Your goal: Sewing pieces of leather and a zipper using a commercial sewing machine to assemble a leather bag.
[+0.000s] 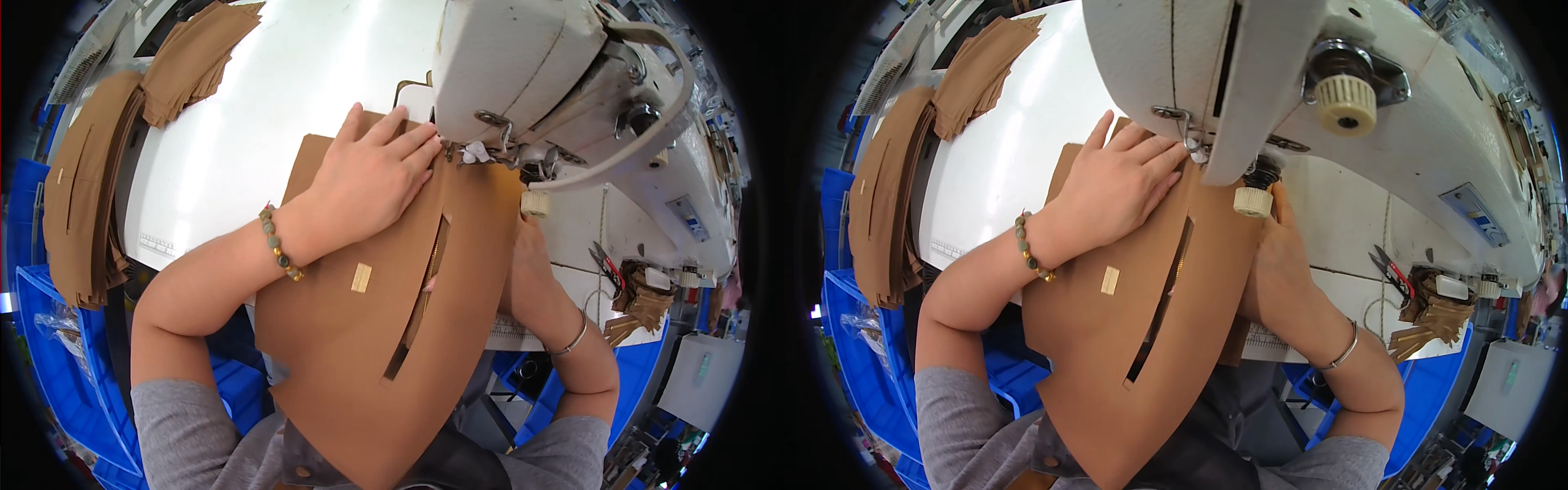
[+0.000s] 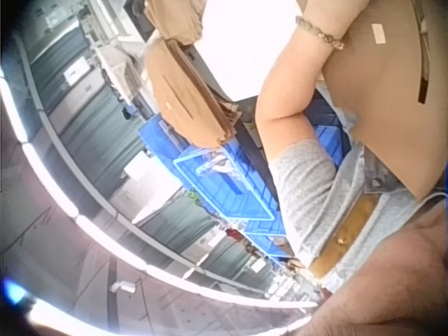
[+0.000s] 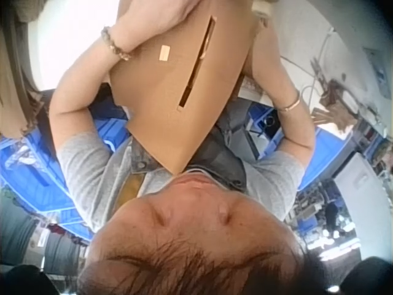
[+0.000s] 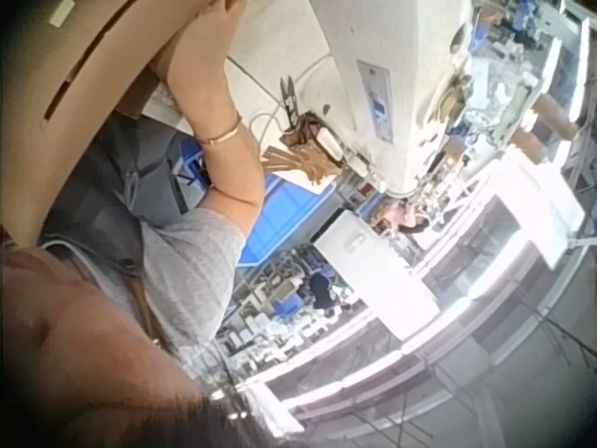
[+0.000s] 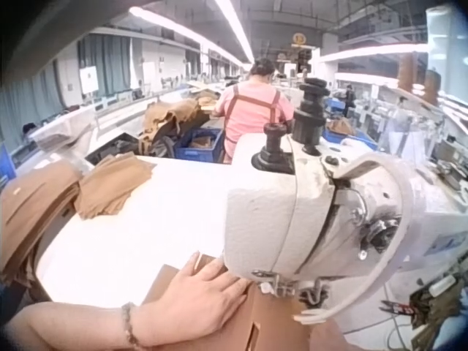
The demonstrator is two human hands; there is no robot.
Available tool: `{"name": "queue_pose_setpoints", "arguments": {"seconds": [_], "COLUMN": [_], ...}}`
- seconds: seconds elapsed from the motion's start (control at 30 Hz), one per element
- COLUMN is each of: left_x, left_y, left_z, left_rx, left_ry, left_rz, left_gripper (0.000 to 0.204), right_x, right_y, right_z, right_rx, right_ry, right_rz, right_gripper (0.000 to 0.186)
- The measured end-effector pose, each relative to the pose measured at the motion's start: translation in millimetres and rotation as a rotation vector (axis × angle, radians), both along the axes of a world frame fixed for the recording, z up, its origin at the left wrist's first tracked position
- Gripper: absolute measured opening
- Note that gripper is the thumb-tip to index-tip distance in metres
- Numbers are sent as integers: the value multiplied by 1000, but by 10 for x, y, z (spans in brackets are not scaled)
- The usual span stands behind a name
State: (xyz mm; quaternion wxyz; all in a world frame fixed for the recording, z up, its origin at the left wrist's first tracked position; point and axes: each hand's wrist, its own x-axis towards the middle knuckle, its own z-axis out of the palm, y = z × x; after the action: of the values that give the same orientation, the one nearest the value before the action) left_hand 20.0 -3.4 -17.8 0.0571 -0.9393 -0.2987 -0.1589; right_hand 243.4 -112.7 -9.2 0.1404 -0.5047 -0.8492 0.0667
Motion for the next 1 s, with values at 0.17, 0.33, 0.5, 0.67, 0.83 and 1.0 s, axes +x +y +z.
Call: {"name": "queue_pose_setpoints", "arguments": {"seconds": [0.17,0.33,0.5,0.67,0.83,1.0], "left_x": [73,78,-76,-138,-107,-129], "left_y": [278,351,29,-289,-241,-238], "left_z": [-42,-33,78,44,-16,-11], "left_rx": [64,32,-58,-239,-219,-231], "left_ry": [47,-25,-86,-96,-122,-142], "left_rz": [60,65,-47,-83,-85,-107], "left_gripper": [39,38,37,47,47,46], "right_x": [-29,-31,-9,-25,-28,-22], "right_y": [1,-1,5,-4,18,16], "right_z": [17,8,-17,8,46,36], "right_rx": [103,94,95,67,69,73], "right_ry": [-10,-22,55,74,17,18], "right_rz": [3,-11,7,-7,-14,-5], "right_gripper": [72,85,82,82,85,84]}}
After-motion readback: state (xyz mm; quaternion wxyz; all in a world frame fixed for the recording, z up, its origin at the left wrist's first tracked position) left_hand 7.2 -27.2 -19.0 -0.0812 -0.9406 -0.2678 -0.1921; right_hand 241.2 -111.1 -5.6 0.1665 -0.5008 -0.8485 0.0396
